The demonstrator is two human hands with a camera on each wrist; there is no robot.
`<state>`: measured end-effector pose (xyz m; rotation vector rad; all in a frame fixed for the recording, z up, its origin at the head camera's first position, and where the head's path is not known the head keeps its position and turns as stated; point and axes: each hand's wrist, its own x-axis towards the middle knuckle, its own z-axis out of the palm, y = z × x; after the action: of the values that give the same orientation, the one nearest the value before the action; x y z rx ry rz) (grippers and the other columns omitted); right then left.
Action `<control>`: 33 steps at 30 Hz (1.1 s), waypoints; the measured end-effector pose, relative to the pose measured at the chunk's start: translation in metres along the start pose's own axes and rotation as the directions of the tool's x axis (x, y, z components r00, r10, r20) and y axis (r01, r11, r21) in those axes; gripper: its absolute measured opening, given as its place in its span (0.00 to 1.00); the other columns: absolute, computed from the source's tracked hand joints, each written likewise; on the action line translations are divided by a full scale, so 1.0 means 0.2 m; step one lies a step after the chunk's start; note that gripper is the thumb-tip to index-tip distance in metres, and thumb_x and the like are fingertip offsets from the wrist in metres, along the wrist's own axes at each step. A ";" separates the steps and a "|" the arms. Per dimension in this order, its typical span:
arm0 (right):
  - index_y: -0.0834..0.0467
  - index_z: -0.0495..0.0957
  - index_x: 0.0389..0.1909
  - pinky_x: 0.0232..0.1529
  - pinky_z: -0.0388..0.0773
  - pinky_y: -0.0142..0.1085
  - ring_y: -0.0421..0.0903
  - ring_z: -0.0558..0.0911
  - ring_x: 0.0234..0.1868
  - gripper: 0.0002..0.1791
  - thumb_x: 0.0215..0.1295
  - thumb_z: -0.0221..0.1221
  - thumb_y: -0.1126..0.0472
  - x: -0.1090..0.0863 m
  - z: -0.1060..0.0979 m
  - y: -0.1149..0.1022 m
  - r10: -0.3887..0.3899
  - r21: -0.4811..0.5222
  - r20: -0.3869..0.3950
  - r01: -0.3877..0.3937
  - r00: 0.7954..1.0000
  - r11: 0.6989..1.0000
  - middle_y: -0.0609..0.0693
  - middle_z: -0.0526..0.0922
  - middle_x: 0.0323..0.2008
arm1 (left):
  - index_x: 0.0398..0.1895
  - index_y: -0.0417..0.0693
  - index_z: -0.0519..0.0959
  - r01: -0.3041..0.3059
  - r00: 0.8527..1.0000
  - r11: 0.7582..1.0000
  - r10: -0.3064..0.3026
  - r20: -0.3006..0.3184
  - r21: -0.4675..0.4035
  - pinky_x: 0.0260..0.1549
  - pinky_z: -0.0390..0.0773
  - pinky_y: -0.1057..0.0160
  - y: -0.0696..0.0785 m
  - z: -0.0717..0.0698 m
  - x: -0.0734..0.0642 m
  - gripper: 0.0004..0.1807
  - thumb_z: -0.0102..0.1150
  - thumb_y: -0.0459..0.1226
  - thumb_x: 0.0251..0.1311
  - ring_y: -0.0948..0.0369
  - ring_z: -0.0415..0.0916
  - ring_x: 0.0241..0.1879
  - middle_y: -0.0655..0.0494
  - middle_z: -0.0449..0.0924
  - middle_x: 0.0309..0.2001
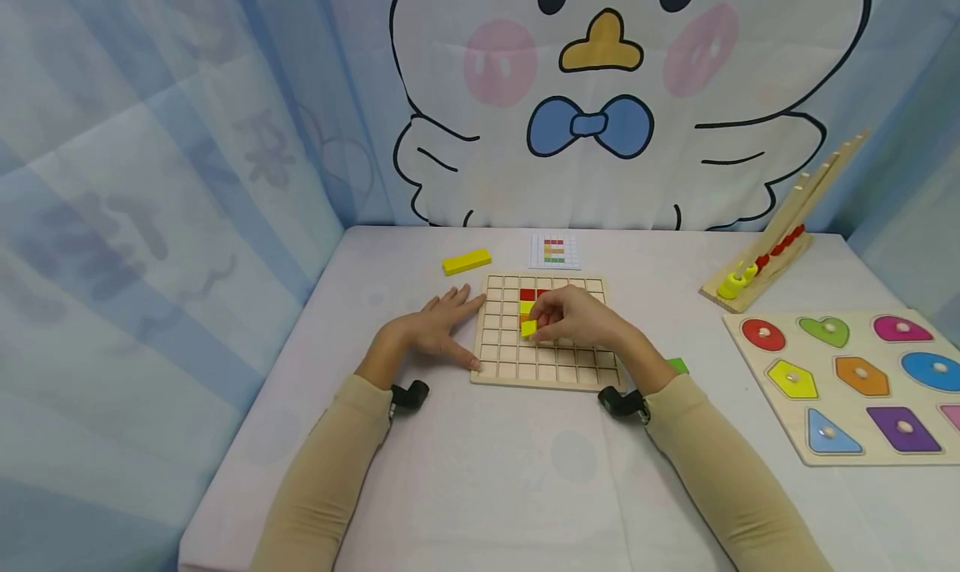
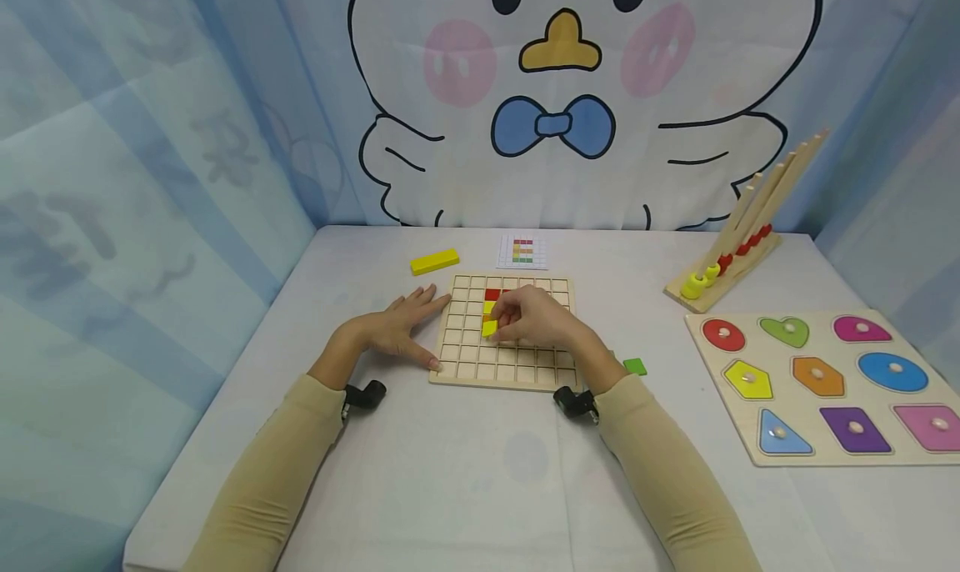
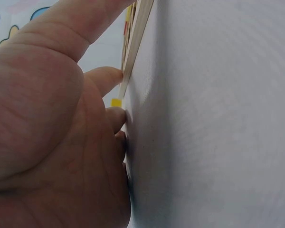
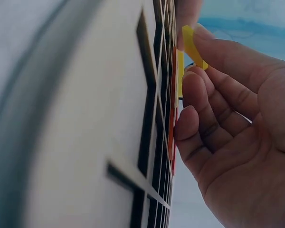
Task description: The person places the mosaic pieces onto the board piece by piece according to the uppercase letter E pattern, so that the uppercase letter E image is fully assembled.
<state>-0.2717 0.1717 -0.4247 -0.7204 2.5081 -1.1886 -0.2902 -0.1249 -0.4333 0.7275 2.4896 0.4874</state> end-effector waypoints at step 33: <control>0.59 0.86 0.43 0.39 0.79 0.33 0.45 0.80 0.35 0.14 0.59 0.76 0.61 0.01 0.04 -0.02 -0.012 -0.113 0.044 0.017 0.999 0.993 0.48 0.84 0.32 | 0.86 0.65 0.38 0.007 1.000 1.000 -0.007 0.002 0.001 0.82 0.26 0.46 0.00 0.00 0.00 0.68 0.72 0.68 0.50 0.52 0.19 0.84 0.51 0.23 0.86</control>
<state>-0.2683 0.1638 -0.4255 -0.7854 2.5556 -1.0303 -0.2904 -0.1249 -0.4331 0.7185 2.4903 0.4825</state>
